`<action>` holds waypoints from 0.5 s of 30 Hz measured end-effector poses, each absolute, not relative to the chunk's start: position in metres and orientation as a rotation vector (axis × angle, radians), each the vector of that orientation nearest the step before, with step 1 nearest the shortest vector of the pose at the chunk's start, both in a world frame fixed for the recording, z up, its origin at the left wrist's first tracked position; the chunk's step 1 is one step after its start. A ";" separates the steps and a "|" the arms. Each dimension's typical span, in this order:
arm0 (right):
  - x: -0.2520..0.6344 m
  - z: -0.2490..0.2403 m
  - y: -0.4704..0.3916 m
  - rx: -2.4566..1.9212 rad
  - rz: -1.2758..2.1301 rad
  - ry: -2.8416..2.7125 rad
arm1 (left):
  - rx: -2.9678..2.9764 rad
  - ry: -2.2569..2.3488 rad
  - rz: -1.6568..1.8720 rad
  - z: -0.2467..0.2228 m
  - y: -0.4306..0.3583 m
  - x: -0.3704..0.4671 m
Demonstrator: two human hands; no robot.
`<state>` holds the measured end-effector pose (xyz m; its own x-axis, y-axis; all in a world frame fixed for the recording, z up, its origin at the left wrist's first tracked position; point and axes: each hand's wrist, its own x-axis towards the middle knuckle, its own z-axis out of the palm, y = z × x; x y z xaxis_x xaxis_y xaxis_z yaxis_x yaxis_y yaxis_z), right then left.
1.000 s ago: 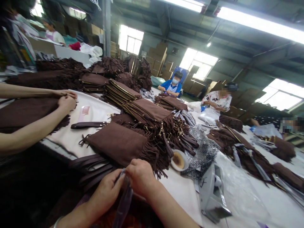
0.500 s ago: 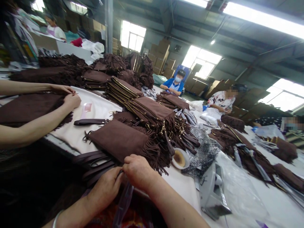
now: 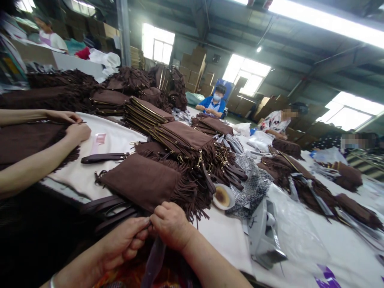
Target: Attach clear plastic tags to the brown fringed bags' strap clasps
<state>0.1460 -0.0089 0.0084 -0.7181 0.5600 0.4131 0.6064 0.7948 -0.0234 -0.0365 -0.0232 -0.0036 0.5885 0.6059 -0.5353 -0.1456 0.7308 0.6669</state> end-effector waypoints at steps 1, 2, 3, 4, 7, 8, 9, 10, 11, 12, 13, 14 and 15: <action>0.147 0.009 -0.010 -0.891 -0.173 -2.578 | 0.623 0.852 0.467 -0.002 -0.024 -0.035; 0.147 0.009 -0.011 -0.905 -0.187 -2.576 | 0.630 0.871 0.468 0.000 -0.024 -0.032; 0.147 0.008 -0.012 -0.924 -0.200 -2.570 | 0.640 0.896 0.470 0.001 -0.025 -0.029; 0.147 0.007 -0.014 -0.947 -0.206 -2.564 | 0.654 0.928 0.475 0.002 -0.026 -0.026; 0.148 0.002 -0.024 -1.025 -0.151 -2.522 | 0.704 1.024 0.507 0.001 -0.030 -0.018; 0.150 0.001 -0.030 -1.047 -0.106 -2.503 | 0.722 1.050 0.521 0.000 -0.031 -0.016; 0.154 0.000 -0.038 -1.068 -0.057 -2.477 | 0.741 1.075 0.535 -0.001 -0.032 -0.014; 0.161 -0.001 -0.047 -1.092 -0.014 -2.436 | 0.760 1.098 0.544 -0.002 -0.033 -0.013; 0.170 -0.001 -0.058 -1.123 0.012 -2.375 | 0.781 1.122 0.547 -0.004 -0.034 -0.013; 0.181 0.000 -0.069 -1.169 0.020 -2.297 | 0.797 1.146 0.545 -0.006 -0.034 -0.013; 0.196 0.001 -0.081 -1.229 0.005 -2.202 | 0.808 1.168 0.542 -0.008 -0.034 -0.013; 0.213 0.004 -0.093 -1.299 -0.032 -2.099 | 0.824 1.189 0.542 -0.010 -0.035 -0.014; 0.232 0.008 -0.105 -1.378 -0.087 -1.989 | 0.854 1.211 0.541 -0.013 -0.035 -0.015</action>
